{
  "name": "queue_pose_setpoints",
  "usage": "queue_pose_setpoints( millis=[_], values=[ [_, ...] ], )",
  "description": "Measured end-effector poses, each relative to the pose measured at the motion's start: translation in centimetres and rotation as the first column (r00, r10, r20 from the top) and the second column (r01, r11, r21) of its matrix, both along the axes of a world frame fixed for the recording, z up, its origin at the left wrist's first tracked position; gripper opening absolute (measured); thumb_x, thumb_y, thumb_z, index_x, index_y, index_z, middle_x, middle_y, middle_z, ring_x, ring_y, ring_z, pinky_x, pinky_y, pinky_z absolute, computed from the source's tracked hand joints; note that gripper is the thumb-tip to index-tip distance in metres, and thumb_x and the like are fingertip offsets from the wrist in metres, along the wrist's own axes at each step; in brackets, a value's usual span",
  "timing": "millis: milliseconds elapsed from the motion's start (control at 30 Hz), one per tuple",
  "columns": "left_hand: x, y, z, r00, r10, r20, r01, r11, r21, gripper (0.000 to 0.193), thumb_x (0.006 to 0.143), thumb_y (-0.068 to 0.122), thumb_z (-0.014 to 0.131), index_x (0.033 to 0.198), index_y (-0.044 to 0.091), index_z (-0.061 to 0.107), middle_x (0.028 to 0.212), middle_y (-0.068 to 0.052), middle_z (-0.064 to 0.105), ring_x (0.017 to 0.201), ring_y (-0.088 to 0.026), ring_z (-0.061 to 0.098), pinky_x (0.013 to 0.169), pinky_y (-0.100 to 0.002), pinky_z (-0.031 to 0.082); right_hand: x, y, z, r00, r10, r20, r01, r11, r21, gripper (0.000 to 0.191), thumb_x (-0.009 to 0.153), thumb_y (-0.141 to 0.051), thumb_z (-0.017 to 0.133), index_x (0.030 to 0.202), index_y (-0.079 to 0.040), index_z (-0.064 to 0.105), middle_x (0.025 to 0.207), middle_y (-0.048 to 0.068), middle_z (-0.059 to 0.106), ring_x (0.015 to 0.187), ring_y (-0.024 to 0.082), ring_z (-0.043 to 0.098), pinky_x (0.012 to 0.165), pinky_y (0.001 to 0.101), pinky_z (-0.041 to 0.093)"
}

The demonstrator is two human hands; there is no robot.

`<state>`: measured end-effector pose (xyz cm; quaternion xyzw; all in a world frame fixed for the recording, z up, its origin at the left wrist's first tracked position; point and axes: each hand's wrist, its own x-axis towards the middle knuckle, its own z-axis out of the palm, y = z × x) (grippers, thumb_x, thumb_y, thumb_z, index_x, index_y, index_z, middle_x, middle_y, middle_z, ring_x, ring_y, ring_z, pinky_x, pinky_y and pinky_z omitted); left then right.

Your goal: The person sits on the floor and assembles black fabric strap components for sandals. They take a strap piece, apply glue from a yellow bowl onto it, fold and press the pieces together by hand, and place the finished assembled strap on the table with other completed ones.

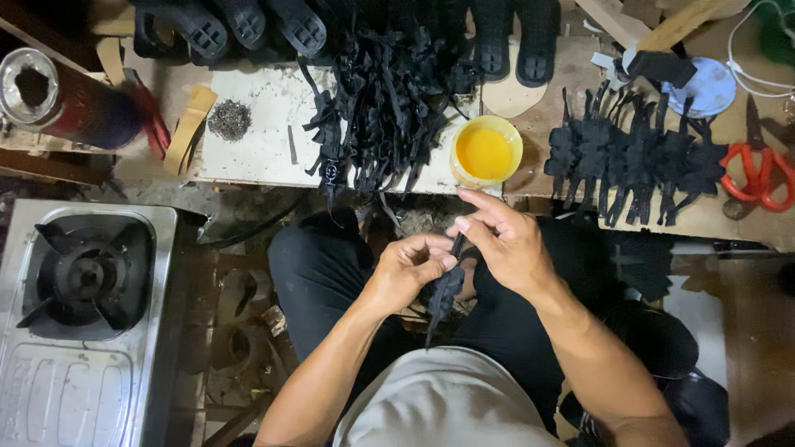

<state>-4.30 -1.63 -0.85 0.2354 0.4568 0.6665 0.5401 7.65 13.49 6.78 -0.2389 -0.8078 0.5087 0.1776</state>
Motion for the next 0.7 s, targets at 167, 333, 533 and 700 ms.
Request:
queue_pose_setpoints(
  millis=[167,333,533,700],
  values=[
    [0.2,-0.3,-2.6,0.997,0.075,-0.026,-0.078,0.99,-0.114,0.014,0.092,0.002,0.074,0.105,-0.004,0.075,0.095,-0.003,0.075,0.085,-0.007,0.066,0.081,-0.024,0.054,-0.7,1.8,0.4,0.998,-0.047,-0.042,0.055,0.978,0.202,0.034,0.101,-0.015,0.063,0.132,-0.003,0.067,0.103,0.009,0.078,0.091,0.015,0.076,0.082,0.0281,0.06],
    [-0.1,-0.4,-4.2,0.965,0.22,0.14,-0.189,0.959,-0.209,0.02,0.09,0.001,0.073,0.109,-0.004,0.073,0.094,-0.005,0.074,0.082,-0.009,0.066,0.078,-0.026,0.054,-2.1,5.8,1.1,0.992,-0.093,0.085,0.002,0.685,0.729,0.04,0.082,-0.026,0.084,0.113,-0.003,0.078,0.143,0.015,0.064,0.12,0.036,0.056,0.103,0.044,0.049],
    [0.0,-1.0,-3.0,0.88,0.239,0.409,-0.18,0.967,-0.177,0.024,0.093,0.002,0.068,0.117,-0.002,0.069,0.099,-0.009,0.075,0.081,-0.013,0.07,0.074,-0.031,0.058,-2.5,7.5,0.2,0.966,-0.062,0.252,-0.161,0.62,0.768,0.052,0.066,-0.042,0.092,0.105,-0.009,0.083,0.165,0.017,0.032,0.152,0.045,0.021,0.113,0.0654,0.027],
    [0.1,-1.1,-1.6,0.856,0.207,0.473,-0.191,0.978,-0.082,0.027,0.097,0.003,0.064,0.123,-0.003,0.068,0.107,-0.011,0.075,0.089,-0.015,0.072,0.08,-0.03,0.06,-1.9,7.8,-0.9,0.989,-0.042,0.143,-0.08,0.66,0.747,0.056,0.075,-0.042,0.089,0.117,-0.006,0.079,0.172,0.018,0.027,0.158,0.043,0.022,0.122,0.0637,0.027]
  ],
)
